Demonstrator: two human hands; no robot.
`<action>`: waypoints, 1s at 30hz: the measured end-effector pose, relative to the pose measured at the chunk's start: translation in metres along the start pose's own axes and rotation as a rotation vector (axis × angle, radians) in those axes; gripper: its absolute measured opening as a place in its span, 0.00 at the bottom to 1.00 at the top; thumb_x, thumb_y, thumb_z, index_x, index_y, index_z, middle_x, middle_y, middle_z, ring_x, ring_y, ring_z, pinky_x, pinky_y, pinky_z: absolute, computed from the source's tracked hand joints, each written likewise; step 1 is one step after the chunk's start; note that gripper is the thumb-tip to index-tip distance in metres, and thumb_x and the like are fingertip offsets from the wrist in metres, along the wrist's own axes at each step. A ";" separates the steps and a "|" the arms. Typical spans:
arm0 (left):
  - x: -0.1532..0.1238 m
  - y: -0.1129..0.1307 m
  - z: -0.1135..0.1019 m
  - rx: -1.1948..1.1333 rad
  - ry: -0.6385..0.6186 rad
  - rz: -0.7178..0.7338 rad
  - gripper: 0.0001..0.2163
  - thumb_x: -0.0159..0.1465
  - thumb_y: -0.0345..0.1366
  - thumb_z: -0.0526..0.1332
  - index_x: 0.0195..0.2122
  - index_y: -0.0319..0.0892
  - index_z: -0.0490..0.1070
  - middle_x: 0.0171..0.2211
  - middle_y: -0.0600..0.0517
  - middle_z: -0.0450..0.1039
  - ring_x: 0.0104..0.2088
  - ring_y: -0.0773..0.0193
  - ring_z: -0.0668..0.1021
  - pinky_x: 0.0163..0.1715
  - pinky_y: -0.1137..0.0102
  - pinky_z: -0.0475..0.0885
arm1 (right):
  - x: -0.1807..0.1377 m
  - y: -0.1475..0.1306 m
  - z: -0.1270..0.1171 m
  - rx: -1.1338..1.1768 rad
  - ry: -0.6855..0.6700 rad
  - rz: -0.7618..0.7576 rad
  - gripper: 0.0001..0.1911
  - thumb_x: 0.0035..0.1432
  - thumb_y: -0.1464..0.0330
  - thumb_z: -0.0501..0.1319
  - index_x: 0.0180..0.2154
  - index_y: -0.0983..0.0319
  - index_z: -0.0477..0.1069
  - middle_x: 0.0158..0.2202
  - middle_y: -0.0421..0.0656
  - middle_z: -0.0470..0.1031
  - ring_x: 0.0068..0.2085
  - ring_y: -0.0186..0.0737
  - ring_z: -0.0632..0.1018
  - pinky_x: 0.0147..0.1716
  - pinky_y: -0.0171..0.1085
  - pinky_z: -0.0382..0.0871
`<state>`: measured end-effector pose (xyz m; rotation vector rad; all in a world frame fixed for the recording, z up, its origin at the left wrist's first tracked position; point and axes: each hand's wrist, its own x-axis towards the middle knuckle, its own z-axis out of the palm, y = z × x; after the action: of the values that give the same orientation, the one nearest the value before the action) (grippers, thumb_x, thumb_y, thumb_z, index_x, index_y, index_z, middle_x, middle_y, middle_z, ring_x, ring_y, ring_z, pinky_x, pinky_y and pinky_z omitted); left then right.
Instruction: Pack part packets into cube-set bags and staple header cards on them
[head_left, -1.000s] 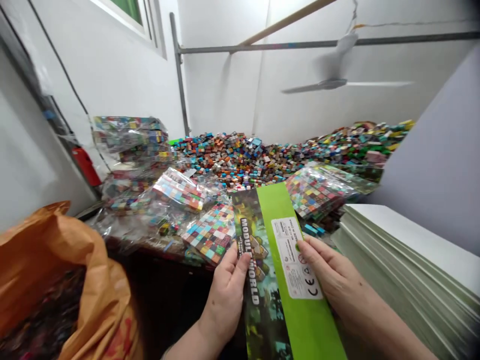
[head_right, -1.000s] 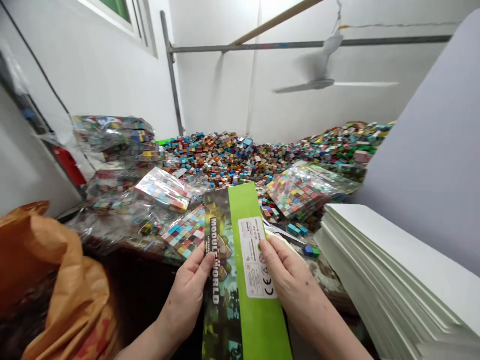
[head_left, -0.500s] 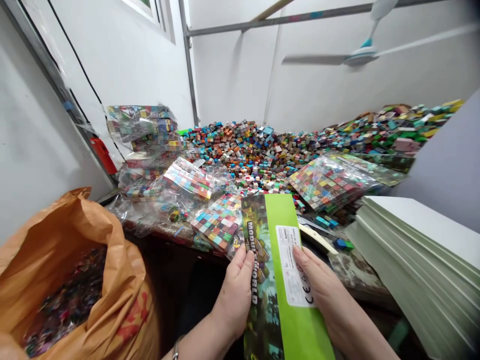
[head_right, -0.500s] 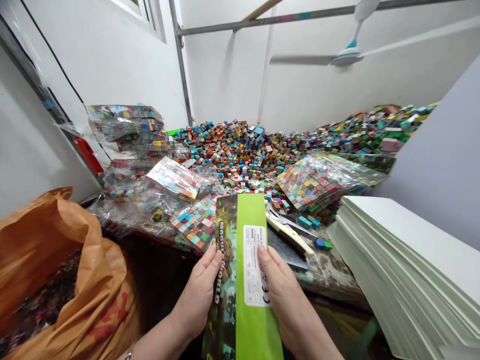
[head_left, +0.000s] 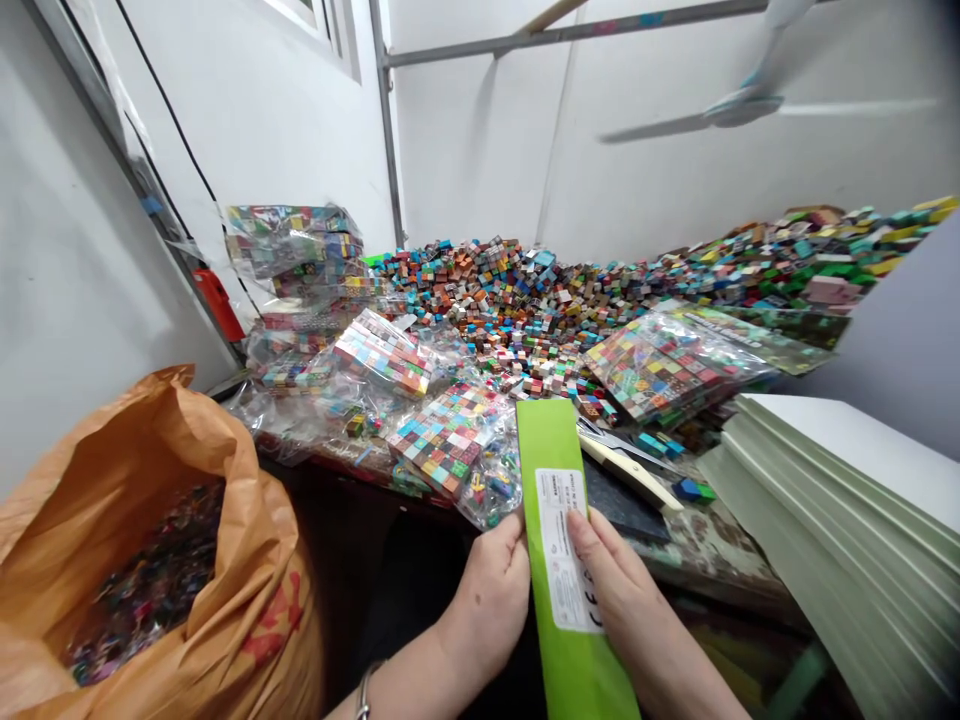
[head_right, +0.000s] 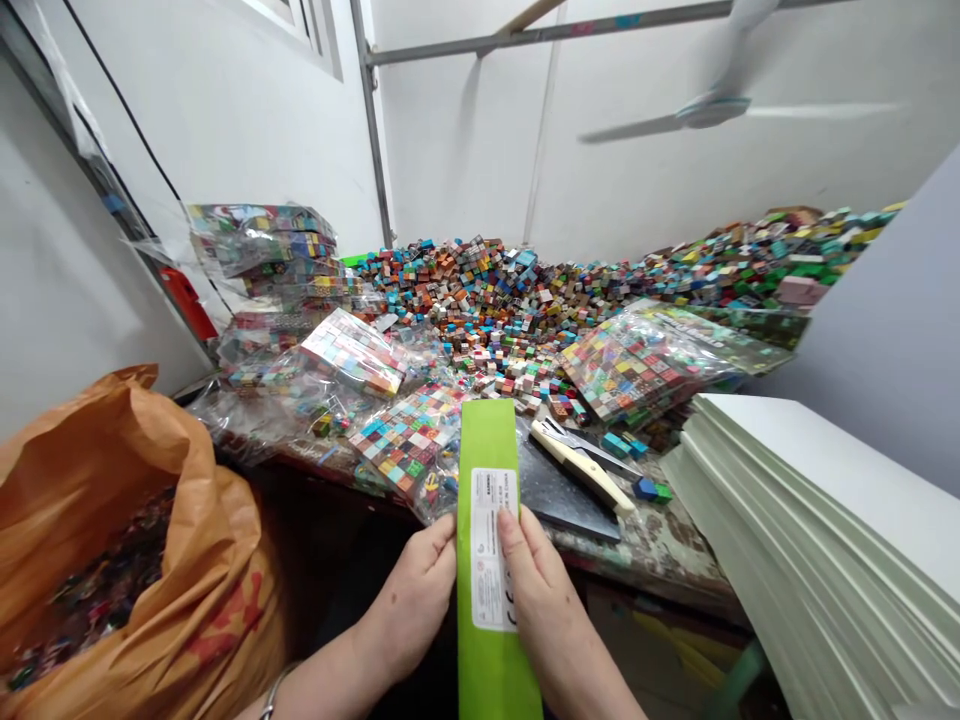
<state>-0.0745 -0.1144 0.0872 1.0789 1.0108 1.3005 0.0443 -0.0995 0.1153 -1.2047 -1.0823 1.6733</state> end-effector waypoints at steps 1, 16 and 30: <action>-0.001 0.002 0.001 -0.058 -0.003 -0.001 0.16 0.63 0.41 0.50 0.47 0.40 0.68 0.39 0.48 0.73 0.38 0.57 0.73 0.39 0.65 0.68 | 0.001 0.001 -0.001 -0.027 0.005 -0.022 0.21 0.54 0.54 0.56 0.47 0.57 0.65 0.31 0.39 0.73 0.27 0.32 0.70 0.25 0.29 0.64; 0.002 0.001 0.001 -0.010 0.025 0.064 0.12 0.62 0.40 0.53 0.44 0.41 0.68 0.39 0.48 0.72 0.40 0.60 0.73 0.39 0.69 0.67 | 0.010 0.012 -0.009 -0.310 -0.112 -0.254 0.19 0.58 0.56 0.49 0.43 0.60 0.67 0.39 0.43 0.73 0.38 0.41 0.73 0.39 0.37 0.68; -0.010 0.001 -0.041 1.106 -0.455 0.221 0.09 0.63 0.36 0.51 0.37 0.46 0.70 0.27 0.54 0.74 0.28 0.66 0.74 0.27 0.76 0.62 | -0.006 0.010 -0.045 -1.644 -0.112 -1.098 0.12 0.60 0.68 0.48 0.29 0.59 0.68 0.23 0.38 0.72 0.26 0.37 0.74 0.43 0.45 0.64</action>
<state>-0.1152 -0.1231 0.0789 2.2421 1.2828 0.5147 0.0879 -0.0997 0.0995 -0.8682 -2.6422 -0.2693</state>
